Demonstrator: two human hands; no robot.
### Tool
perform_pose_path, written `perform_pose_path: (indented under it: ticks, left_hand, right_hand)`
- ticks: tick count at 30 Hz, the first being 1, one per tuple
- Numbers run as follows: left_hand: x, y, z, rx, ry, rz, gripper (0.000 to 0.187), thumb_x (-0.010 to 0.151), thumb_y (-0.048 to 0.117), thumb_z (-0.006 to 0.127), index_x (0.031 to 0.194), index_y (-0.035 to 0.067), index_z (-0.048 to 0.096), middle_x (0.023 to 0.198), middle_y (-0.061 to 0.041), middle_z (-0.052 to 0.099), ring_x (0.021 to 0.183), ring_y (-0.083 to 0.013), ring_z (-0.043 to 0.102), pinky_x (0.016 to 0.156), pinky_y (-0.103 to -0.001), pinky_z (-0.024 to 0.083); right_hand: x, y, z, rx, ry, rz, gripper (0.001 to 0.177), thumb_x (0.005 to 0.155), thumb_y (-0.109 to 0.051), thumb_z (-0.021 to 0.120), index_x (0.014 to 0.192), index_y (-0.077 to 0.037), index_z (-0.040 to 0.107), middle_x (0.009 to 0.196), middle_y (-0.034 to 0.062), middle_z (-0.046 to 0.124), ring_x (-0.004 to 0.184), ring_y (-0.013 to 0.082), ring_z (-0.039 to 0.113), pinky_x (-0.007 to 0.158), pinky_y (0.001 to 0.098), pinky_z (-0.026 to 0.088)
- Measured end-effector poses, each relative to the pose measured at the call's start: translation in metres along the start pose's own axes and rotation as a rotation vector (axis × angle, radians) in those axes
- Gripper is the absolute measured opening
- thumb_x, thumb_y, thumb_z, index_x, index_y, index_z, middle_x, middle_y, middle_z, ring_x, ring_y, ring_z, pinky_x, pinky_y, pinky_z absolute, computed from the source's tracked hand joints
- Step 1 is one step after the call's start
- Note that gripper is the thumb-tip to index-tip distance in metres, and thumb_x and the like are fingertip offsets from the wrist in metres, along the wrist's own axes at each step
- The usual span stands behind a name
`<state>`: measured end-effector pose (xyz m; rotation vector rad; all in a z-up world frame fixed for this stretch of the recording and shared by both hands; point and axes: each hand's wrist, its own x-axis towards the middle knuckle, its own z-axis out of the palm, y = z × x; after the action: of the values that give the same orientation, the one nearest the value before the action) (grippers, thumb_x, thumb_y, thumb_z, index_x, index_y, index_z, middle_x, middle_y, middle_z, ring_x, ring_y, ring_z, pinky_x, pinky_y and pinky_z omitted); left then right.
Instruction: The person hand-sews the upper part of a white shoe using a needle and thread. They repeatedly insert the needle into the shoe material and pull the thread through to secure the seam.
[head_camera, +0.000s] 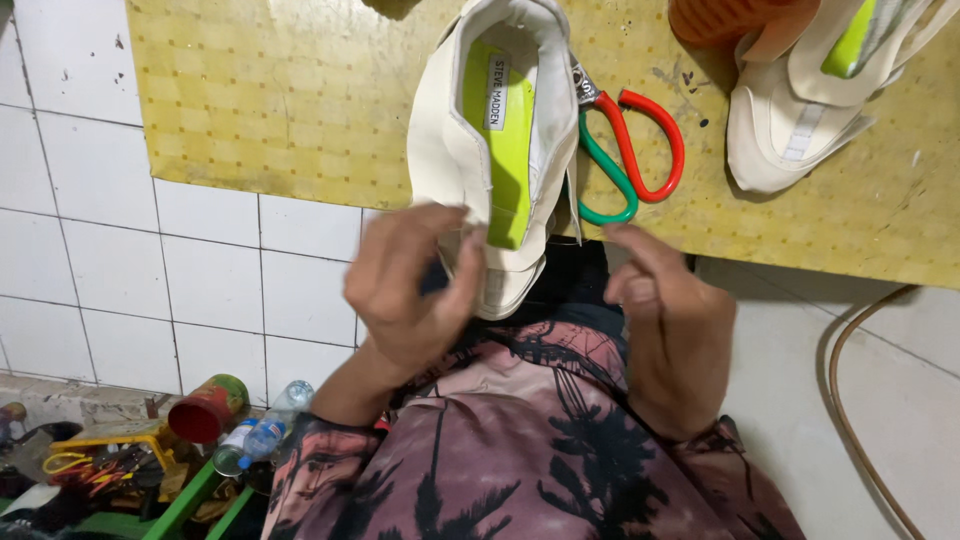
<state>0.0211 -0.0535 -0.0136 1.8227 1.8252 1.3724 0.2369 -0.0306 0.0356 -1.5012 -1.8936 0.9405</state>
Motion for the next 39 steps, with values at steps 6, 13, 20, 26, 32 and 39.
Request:
perform_pose_path:
  ticks: [6, 13, 20, 26, 32, 39]
  left_hand:
    - [0.007, 0.024, 0.007, 0.026, -0.183, -0.039, 0.012, 0.094, 0.020, 0.079, 0.097, 0.009, 0.076, 0.092, -0.002, 0.079, 0.075, -0.0187, 0.068, 0.071, -0.035, 0.041]
    - [0.009, 0.026, 0.011, -0.049, -0.220, -0.226, 0.008, 0.094, 0.022, 0.077, 0.097, 0.015, 0.077, 0.090, 0.005, 0.078, 0.074, -0.0135, 0.059, 0.079, -0.033, 0.032]
    - [0.009, 0.025, 0.014, -0.109, -0.171, -0.242, 0.006, 0.095, 0.018, 0.075, 0.094, 0.013, 0.077, 0.084, 0.003, 0.077, 0.070, -0.0131, 0.057, 0.079, -0.033, 0.033]
    - [0.007, 0.025, 0.017, -0.123, -0.122, -0.231, 0.005, 0.095, 0.016, 0.075, 0.092, 0.011, 0.076, 0.084, 0.001, 0.076, 0.071, -0.0133, 0.057, 0.078, -0.032, 0.033]
    - [0.006, 0.025, 0.018, -0.135, -0.109, -0.258, 0.004, 0.094, 0.016, 0.076, 0.094, 0.011, 0.076, 0.083, 0.002, 0.076, 0.070, -0.0127, 0.056, 0.080, -0.031, 0.033]
    - [0.005, 0.024, 0.019, -0.136, -0.096, -0.263, 0.003, 0.093, 0.015, 0.077, 0.092, 0.011, 0.076, 0.083, 0.001, 0.076, 0.071, -0.0130, 0.057, 0.080, -0.032, 0.034]
  right_hand:
    - [0.000, -0.002, 0.009, -0.170, -0.268, -0.090, 0.043, 0.102, -0.008, 0.052, 0.144, -0.010, 0.062, 0.096, 0.0080, 0.065, 0.080, 0.0219, 0.062, 0.071, 0.0356, 0.048]
    - [0.012, -0.004, 0.029, -0.102, -0.007, -0.269, 0.022, 0.099, 0.002, 0.069, 0.120, 0.000, 0.076, 0.105, 0.0129, 0.078, 0.087, 0.0206, 0.075, 0.077, 0.0305, 0.058]
    - [0.012, 0.001, 0.036, -0.122, 0.013, -0.270, 0.021, 0.099, 0.001, 0.071, 0.120, -0.003, 0.077, 0.099, 0.0096, 0.075, 0.080, 0.0182, 0.071, 0.072, 0.0291, 0.055]
    - [0.011, 0.004, 0.038, -0.140, 0.033, -0.264, 0.024, 0.099, 0.000, 0.073, 0.122, -0.006, 0.077, 0.094, 0.0069, 0.072, 0.073, 0.0159, 0.066, 0.064, 0.0279, 0.051]
    - [0.012, 0.002, 0.036, -0.105, -0.003, -0.259, 0.025, 0.099, 0.003, 0.073, 0.123, -0.004, 0.076, 0.096, 0.0085, 0.073, 0.075, 0.0162, 0.068, 0.066, 0.0271, 0.053]
    - [0.012, 0.001, 0.034, -0.114, -0.025, -0.245, 0.026, 0.099, 0.002, 0.072, 0.124, -0.005, 0.075, 0.094, 0.0081, 0.071, 0.074, 0.0162, 0.066, 0.065, 0.0276, 0.051]
